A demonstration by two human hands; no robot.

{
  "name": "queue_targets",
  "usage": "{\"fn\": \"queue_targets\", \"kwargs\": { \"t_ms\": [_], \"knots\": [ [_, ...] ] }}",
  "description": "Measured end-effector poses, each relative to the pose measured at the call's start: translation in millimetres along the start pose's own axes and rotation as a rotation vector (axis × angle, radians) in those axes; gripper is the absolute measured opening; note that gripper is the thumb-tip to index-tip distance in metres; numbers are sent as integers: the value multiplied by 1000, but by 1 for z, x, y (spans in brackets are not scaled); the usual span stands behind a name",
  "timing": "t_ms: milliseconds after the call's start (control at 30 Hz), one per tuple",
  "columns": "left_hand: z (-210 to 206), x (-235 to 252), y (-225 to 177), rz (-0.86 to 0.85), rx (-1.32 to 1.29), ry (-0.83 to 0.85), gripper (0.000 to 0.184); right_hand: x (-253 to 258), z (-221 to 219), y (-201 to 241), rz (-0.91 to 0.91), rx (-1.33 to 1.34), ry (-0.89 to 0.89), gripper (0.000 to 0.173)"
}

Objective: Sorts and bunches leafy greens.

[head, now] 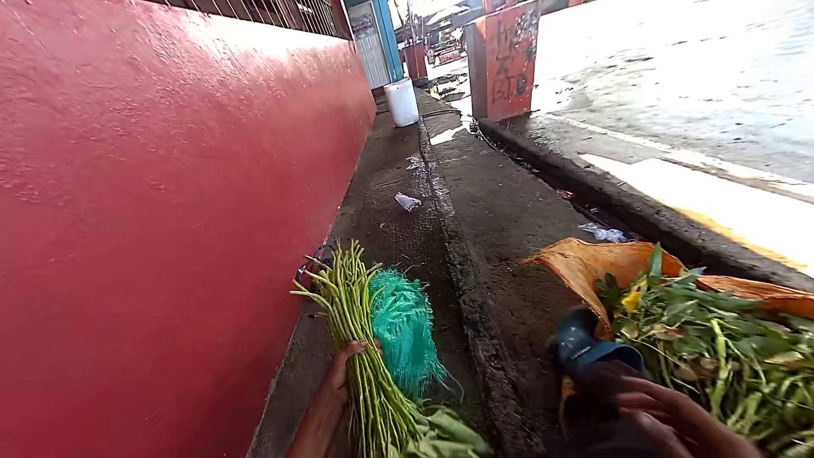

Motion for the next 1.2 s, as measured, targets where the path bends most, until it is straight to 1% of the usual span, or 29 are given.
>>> {"fn": "queue_targets", "kwargs": {
  "t_ms": [33,67,100,167,233,300,333,367,400,467,533,600,667,700,733,767,833,900,967,1000,1033,1067,1100,1133,1167,1200],
  "knots": [
    [-7,-11,-6,56,-5,62,42,24,-34,-2,-19,35,6,45],
    [-13,-21,-12,110,-5,132,49,46,-68,-10,-49,78,5,45],
    [-16,-31,-16,149,14,208,49,63,-99,-18,-118,129,29,49],
    [-21,-47,-28,187,68,370,39,87,-147,-28,-315,271,74,58],
    [-22,-62,-42,182,178,486,33,103,-178,-34,-499,502,-14,70],
    [-16,-70,-51,169,310,531,35,113,-189,-49,-632,741,-187,85],
    [-11,-70,-52,156,364,530,39,114,-187,-53,-670,818,-273,87],
    [-5,-69,-53,144,415,502,45,113,-183,-54,-679,843,-353,86],
    [3,-67,-55,131,475,456,51,108,-176,-51,-652,825,-417,82],
    [20,-53,-56,114,559,321,61,95,-156,-51,-515,720,-500,80],
    [30,-37,-53,115,635,124,57,77,-134,-61,-385,539,-506,88],
    [29,-24,-44,150,735,-27,48,60,-116,-76,-362,238,-386,93],
    [27,-11,-27,244,792,-121,46,46,-105,-92,-447,-115,-151,91],
    [30,-4,-17,287,818,-153,48,40,-100,-93,-520,-276,-34,92],
    [33,4,-10,310,837,-166,52,35,-94,-87,-576,-416,39,92],
    [35,11,-5,312,849,-167,56,31,-87,-80,-603,-520,63,89],
    [36,12,-7,266,857,-160,60,24,-69,-61,-601,-633,69,88],
    [32,4,-20,175,853,-143,59,17,-46,-49,-551,-618,76,85],
    [28,-3,-30,86,854,-62,60,9,-10,-44,-455,-523,22,69],
    [29,-5,-31,67,838,-26,63,3,10,-41,-443,-486,-23,61],
    [30,-9,-28,73,824,-1,65,-4,32,-35,-449,-495,-87,55],
    [29,-12,-21,102,815,7,66,-10,53,-25,-454,-553,-165,53],
    [28,-16,-13,149,815,0,67,-13,70,-11,-437,-653,-242,55],
    [29,-18,-1,201,825,-6,67,-12,78,6,-412,-747,-307,59],
    [32,-17,11,246,834,-13,67,-6,74,22,-393,-835,-320,63],
    [34,-14,24,287,833,-24,66,5,56,33,-348,-878,-261,63]
  ]
}}
Point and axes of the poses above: each hand's wrist, its own x-axis towards the middle knuckle, its own z-axis out of the back of the hand, y = z × x, the point moved 4 cm from there along x, towards the middle knuckle, and after that the axes turned 5 degrees about -y, right-handed, at the moved point
